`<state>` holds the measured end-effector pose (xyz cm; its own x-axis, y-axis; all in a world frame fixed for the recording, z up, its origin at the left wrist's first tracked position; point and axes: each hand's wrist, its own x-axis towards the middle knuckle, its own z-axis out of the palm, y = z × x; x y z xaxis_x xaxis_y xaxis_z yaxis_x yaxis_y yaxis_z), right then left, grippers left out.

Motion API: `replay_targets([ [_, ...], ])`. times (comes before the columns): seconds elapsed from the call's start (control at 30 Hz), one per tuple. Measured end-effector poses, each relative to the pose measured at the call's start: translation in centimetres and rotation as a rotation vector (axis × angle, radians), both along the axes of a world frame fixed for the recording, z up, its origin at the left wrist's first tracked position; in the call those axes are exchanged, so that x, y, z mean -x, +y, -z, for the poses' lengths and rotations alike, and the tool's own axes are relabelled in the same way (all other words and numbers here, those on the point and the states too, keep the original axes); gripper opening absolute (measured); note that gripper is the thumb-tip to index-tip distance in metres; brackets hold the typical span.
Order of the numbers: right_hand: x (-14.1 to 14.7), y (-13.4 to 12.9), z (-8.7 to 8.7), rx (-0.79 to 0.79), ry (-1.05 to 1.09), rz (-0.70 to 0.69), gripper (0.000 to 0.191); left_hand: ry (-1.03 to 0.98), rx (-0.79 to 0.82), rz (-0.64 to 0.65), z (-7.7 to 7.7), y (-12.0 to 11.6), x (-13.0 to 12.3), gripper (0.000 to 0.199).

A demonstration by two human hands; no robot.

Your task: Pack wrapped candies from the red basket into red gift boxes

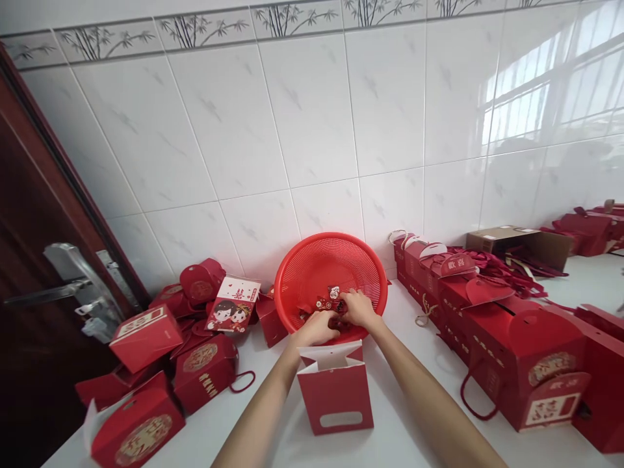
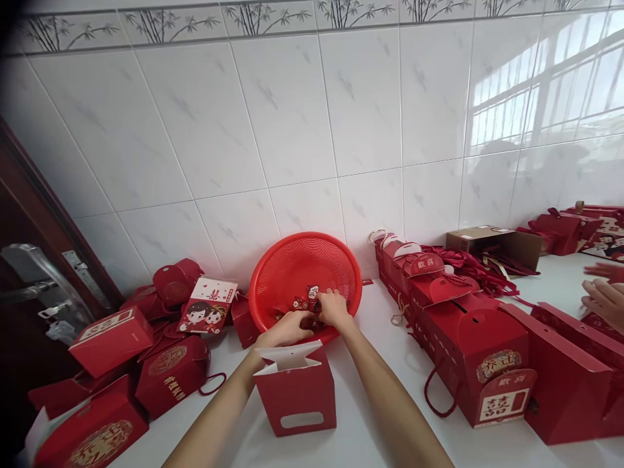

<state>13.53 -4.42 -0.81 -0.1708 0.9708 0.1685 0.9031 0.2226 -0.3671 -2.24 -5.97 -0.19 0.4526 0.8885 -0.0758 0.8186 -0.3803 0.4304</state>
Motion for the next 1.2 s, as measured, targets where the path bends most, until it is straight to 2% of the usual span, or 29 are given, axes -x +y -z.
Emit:
replay_targets([
  [0.13, 0.0, 0.5, 0.8, -0.028, 0.120, 0.139, 0.028, 0.017, -0.071, -0.133, 1.5, 0.7, -0.5, 0.068],
  [0.23, 0.0, 0.9, 1.3, -0.036, 0.225, 0.227, 0.026, 0.052, -0.118, -0.240, 1.9, 1.1, -1.1, 0.084],
  [0.3, 0.0, 1.1, 1.5, -0.044, 0.292, 0.261, 0.025, 0.096, -0.141, -0.281, 1.8, 1.2, -1.4, 0.087],
  [0.53, -0.2, 1.8, 2.0, -0.101, 0.479, 0.342, 0.021, 0.192, -0.179, -0.251, 1.5, 0.8, -1.4, 0.090],
  [0.67, -0.6, 1.8, 2.3, -0.108, 0.521, 0.341, 0.020, 0.205, -0.159, -0.235, 1.4, -0.1, -1.2, 0.092],
  [0.77, -1.2, 1.4, 2.1, -0.081, 0.510, 0.311, 0.018, 0.223, -0.158, -0.238, 1.2, -1.2, -1.1, 0.084],
  [0.9, -2.2, 0.2, 1.2, -0.011, 0.428, 0.271, 0.011, 0.241, -0.173, -0.198, 0.4, -2.9, -0.9, 0.042],
  [0.97, -2.7, -0.6, 0.5, 0.037, 0.373, 0.236, 0.007, 0.223, -0.143, -0.142, -0.3, -3.8, -0.8, 0.030],
  [1.1, -3.5, -2.4, -1.3, 0.117, 0.286, 0.179, 0.010, 0.144, 0.038, 0.030, -2.3, -5.1, -0.4, 0.023],
  [1.2, -4.1, -3.6, -2.6, 0.111, 0.261, 0.182, 0.010, 0.061, 0.171, 0.095, -3.5, -5.6, 0.0, 0.040],
])
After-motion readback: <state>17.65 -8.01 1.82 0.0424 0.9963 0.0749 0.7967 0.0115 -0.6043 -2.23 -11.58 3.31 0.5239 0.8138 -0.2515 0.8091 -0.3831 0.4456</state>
